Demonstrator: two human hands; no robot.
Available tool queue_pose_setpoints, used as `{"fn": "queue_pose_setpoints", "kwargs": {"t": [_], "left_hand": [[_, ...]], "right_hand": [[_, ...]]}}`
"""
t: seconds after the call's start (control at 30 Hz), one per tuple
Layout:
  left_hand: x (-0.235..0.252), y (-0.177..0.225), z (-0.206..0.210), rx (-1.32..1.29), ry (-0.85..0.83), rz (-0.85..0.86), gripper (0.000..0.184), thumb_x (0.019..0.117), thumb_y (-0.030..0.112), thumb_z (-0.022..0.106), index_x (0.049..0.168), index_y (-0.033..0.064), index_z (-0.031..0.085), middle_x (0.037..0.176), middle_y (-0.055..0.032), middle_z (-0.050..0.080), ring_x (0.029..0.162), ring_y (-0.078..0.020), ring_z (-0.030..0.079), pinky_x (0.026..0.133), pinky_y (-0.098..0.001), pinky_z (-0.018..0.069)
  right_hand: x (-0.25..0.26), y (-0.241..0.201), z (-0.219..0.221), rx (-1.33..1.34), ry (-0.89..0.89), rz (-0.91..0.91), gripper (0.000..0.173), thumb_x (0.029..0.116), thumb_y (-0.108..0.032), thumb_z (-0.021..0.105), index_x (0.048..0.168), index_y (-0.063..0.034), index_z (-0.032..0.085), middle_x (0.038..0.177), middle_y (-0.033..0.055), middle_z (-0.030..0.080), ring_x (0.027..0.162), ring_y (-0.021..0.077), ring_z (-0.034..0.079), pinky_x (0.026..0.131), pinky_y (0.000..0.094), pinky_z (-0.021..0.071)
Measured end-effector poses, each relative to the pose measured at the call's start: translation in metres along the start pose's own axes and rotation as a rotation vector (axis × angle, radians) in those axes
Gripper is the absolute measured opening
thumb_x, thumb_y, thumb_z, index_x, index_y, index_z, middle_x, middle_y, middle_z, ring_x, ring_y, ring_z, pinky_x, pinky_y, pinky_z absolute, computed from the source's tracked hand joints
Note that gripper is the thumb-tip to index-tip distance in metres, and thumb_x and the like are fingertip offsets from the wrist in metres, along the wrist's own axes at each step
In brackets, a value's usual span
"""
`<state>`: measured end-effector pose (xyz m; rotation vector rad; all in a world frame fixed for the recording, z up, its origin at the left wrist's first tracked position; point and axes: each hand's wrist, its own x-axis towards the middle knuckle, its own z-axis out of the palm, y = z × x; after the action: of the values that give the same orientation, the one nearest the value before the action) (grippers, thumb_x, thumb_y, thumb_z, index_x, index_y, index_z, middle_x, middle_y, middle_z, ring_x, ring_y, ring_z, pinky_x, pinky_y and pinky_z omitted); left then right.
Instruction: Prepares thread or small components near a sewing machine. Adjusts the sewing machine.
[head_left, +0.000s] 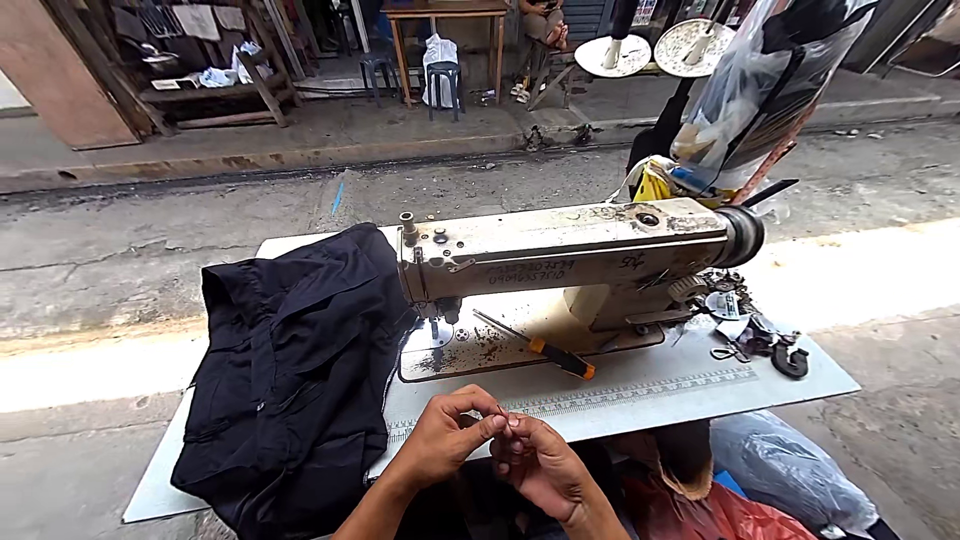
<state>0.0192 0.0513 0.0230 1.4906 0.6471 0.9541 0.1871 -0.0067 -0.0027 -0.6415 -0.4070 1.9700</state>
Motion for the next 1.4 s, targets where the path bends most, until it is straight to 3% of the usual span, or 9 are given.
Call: {"fn": "queue_pose_setpoints", "kwargs": {"t": [0.3, 0.47, 0.57, 0.63, 0.8, 0.97, 1.2, 1.4], "left_hand": [[0.003, 0.008, -0.011, 0.085, -0.011, 0.055, 0.009, 0.0917, 0.006, 0.068, 0.096, 0.0004, 0.074, 0.099, 0.0008, 0.067, 0.091, -0.0023, 0.066, 0.073, -0.0189, 0.0587], [-0.009, -0.030, -0.010, 0.097, -0.005, 0.121, 0.007, 0.0911, 0.019, 0.073, 0.097, 0.0193, 0.077, 0.100, 0.0065, 0.070, 0.090, -0.0045, 0.069, 0.072, -0.0204, 0.0609], [-0.008, -0.032, -0.012, 0.055, -0.003, 0.010, 0.020, 0.0847, -0.006, 0.069, 0.091, 0.0117, 0.076, 0.098, 0.0083, 0.070, 0.087, -0.0030, 0.069, 0.074, -0.0221, 0.0614], [-0.004, -0.032, -0.010, 0.048, 0.005, -0.025, 0.023, 0.0841, -0.011, 0.064, 0.090, 0.0089, 0.073, 0.097, 0.0096, 0.069, 0.086, -0.0008, 0.068, 0.075, -0.0205, 0.0604], [-0.009, -0.047, -0.006, 0.023, 0.031, 0.017, 0.021, 0.0869, -0.003, 0.066, 0.092, 0.0158, 0.075, 0.100, 0.0109, 0.070, 0.085, -0.0018, 0.068, 0.074, -0.0192, 0.0598], [-0.004, -0.030, -0.010, 0.029, 0.031, -0.022, 0.022, 0.0859, -0.010, 0.062, 0.088, 0.0098, 0.071, 0.096, 0.0092, 0.070, 0.085, -0.0014, 0.068, 0.074, -0.0203, 0.0596], [0.013, 0.018, -0.007, 0.069, -0.023, 0.055, 0.022, 0.0851, -0.011, 0.061, 0.085, 0.0073, 0.073, 0.091, 0.0111, 0.073, 0.082, 0.0009, 0.069, 0.076, -0.0194, 0.0591], [0.002, 0.005, -0.003, 0.093, -0.001, -0.026, 0.021, 0.0865, -0.012, 0.059, 0.087, 0.0055, 0.070, 0.092, 0.0098, 0.071, 0.082, 0.0004, 0.068, 0.075, -0.0193, 0.0591]], "right_hand": [[0.005, 0.004, 0.002, 0.027, -0.036, 0.032, 0.022, 0.0974, -0.023, 0.057, 0.076, -0.0193, 0.064, 0.066, -0.0085, 0.054, 0.058, 0.0021, 0.056, 0.059, 0.0194, 0.0527], [0.003, 0.012, -0.003, -0.029, -0.028, 0.002, 0.028, 0.1020, -0.021, 0.047, 0.077, -0.0236, 0.060, 0.065, -0.0104, 0.053, 0.057, 0.0013, 0.052, 0.057, 0.0197, 0.0488], [0.008, 0.006, -0.004, -0.070, -0.024, -0.012, 0.033, 0.1022, -0.015, 0.040, 0.075, -0.0235, 0.056, 0.062, -0.0114, 0.051, 0.055, -0.0007, 0.049, 0.056, 0.0174, 0.0447], [0.011, 0.002, -0.006, -0.082, -0.010, -0.013, 0.033, 0.1025, -0.014, 0.040, 0.075, -0.0227, 0.056, 0.061, -0.0113, 0.051, 0.053, -0.0007, 0.048, 0.055, 0.0167, 0.0439], [0.009, 0.007, -0.007, -0.041, 0.049, 0.016, 0.032, 0.1055, -0.015, 0.040, 0.078, -0.0196, 0.055, 0.063, -0.0089, 0.050, 0.053, 0.0010, 0.048, 0.054, 0.0169, 0.0450], [0.012, 0.001, -0.002, -0.079, 0.017, 0.003, 0.033, 0.1055, -0.013, 0.038, 0.078, -0.0200, 0.056, 0.063, -0.0102, 0.050, 0.054, -0.0004, 0.048, 0.055, 0.0163, 0.0450], [-0.005, -0.028, 0.038, -0.159, 0.053, -0.056, 0.040, 0.1061, -0.007, 0.036, 0.075, -0.0197, 0.057, 0.060, -0.0124, 0.051, 0.052, -0.0024, 0.046, 0.053, 0.0162, 0.0408], [-0.002, -0.014, 0.017, -0.123, 0.021, -0.041, 0.038, 0.1060, -0.010, 0.038, 0.075, -0.0204, 0.058, 0.060, -0.0118, 0.051, 0.052, -0.0016, 0.047, 0.054, 0.0166, 0.0422]]}}
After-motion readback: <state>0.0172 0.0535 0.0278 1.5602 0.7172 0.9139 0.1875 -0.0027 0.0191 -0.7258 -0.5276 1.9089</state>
